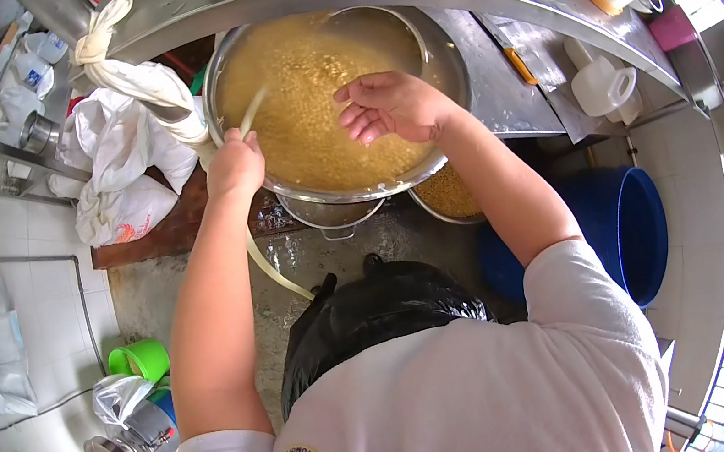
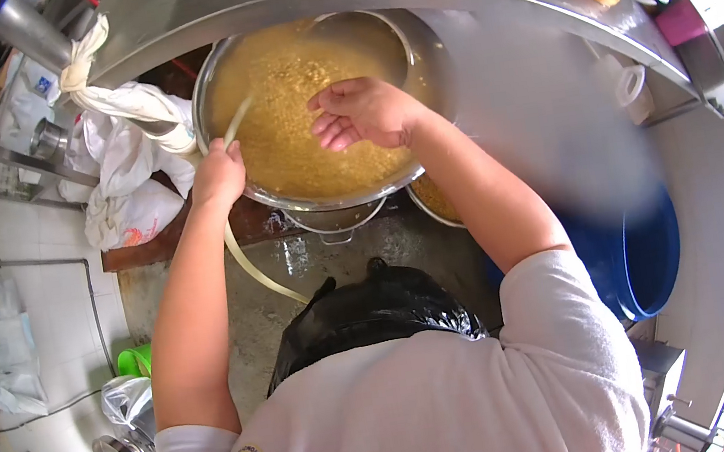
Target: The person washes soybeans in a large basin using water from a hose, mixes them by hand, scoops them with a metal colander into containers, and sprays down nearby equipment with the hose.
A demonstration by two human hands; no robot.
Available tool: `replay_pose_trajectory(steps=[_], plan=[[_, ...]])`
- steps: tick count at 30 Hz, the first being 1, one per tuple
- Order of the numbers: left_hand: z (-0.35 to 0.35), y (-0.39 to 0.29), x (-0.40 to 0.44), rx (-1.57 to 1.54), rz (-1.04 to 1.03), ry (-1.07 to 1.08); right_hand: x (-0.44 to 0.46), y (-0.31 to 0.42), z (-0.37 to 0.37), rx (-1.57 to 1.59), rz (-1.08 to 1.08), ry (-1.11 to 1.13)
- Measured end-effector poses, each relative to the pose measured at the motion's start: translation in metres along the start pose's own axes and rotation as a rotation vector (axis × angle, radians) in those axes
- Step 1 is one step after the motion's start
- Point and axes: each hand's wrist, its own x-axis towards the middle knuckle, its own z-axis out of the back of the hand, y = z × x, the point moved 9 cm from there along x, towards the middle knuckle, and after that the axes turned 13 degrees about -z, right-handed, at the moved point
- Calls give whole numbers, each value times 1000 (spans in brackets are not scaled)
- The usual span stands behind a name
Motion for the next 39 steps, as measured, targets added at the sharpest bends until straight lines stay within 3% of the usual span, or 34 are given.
replay_pose_trajectory(steps=[1, 4, 12, 14, 16, 18, 20, 22, 24, 26, 29, 30, 32, 33, 35, 39], plan=[[0, 0, 0, -22, 14, 13, -10, -2, -8, 270, 48, 127], [-1, -3, -1, -39, 17, 24, -45, -6, -26, 423, 54, 215], [-5, 0, 3, -43, -48, -20, -128, -10, -21, 482, 195, 247], [0, -6, -2, -28, 14, 14, -152, -52, -14, 74, -37, 381], [-4, -2, 2, -31, -14, 12, -160, -96, 12, -650, -382, 109], [-7, 3, 4, -12, -27, 7, -152, -119, 73, -1276, -137, -395], [1, -12, -6, -26, 44, 54, -136, -118, 122, -1379, -56, -560], [3, -12, -6, -23, 70, 56, -137, -78, 160, -844, -5, -903], [6, -17, -9, -7, 69, 54, -107, -38, 190, -937, 45, -1075], [8, -20, -10, 10, 69, 52, -77, -4, 202, -863, 288, -1161], [4, -16, -8, -19, 70, 49, -9, 10, 226, -946, 236, -1205], [6, -14, -8, -18, 82, 41, -7, 17, 219, -949, 247, -1193], [6, -16, -9, -17, 70, 37, 18, 7, 205, -712, 46, -820], [8, -18, -10, -34, 107, 54, 26, 8, 204, -721, 53, -807], [-4, 3, 1, -10, 64, 6, 55, -17, 221, -399, -101, -723], [-14, 17, 11, 35, 1, -28, 89, -36, 255, -333, -249, -699]])
